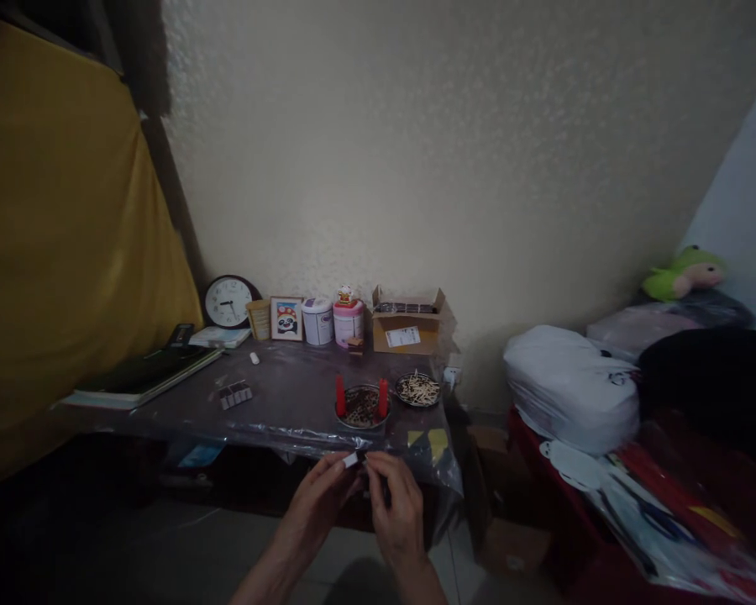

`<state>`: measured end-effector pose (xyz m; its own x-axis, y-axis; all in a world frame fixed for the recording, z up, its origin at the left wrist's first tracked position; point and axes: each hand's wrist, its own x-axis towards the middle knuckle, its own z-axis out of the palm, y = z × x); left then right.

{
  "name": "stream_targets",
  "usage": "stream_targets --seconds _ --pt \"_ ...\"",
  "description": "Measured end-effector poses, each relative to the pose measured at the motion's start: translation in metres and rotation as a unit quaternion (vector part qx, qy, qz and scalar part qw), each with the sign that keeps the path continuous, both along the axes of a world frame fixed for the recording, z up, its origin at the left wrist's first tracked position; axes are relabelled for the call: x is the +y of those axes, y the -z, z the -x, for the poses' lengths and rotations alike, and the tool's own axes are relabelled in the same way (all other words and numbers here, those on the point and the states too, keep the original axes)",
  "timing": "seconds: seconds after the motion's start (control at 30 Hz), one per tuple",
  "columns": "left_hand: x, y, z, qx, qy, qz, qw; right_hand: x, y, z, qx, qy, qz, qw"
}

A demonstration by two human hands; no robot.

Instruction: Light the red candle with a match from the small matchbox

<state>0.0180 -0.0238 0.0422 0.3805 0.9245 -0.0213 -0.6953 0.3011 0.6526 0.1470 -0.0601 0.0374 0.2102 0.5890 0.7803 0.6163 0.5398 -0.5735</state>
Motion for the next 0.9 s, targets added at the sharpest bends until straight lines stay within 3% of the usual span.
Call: stream_targets --seconds 0.1,0.33,0.4,0.47,0.57,0.67,0.9 --pt "-0.003 -0.001 0.0 0.003 -0.002 0.008 1.0 -0.001 0.001 -0.003 -0.011 0.007 -0.007 1.0" --pt "-0.005 -0.004 -0.001 0.012 -0.02 0.011 1.0 -0.017 -0.027 0.002 -0.024 0.031 -0.076 0.996" --pt "-0.007 -0.007 -0.002 0.01 -0.024 0.002 1.0 -0.015 -0.021 0.001 -0.062 0.019 -0.073 0.995" --pt "-0.01 -0.011 -0.002 0.013 -0.027 -0.013 0.999 -0.007 -0.007 -0.005 -0.109 0.013 -0.023 0.994" --pt "-0.011 -0.012 0.001 0.038 -0.035 -0.035 0.998 0.008 0.012 -0.02 -0.06 0.094 0.035 0.993" --pt "-0.008 -0.004 0.008 0.063 -0.042 -0.04 0.996 0.013 0.014 -0.034 0.018 0.142 0.049 0.989" --pt "0.011 0.022 0.028 0.11 -0.072 -0.027 0.991 0.009 0.004 -0.045 0.08 0.134 0.024 0.987"
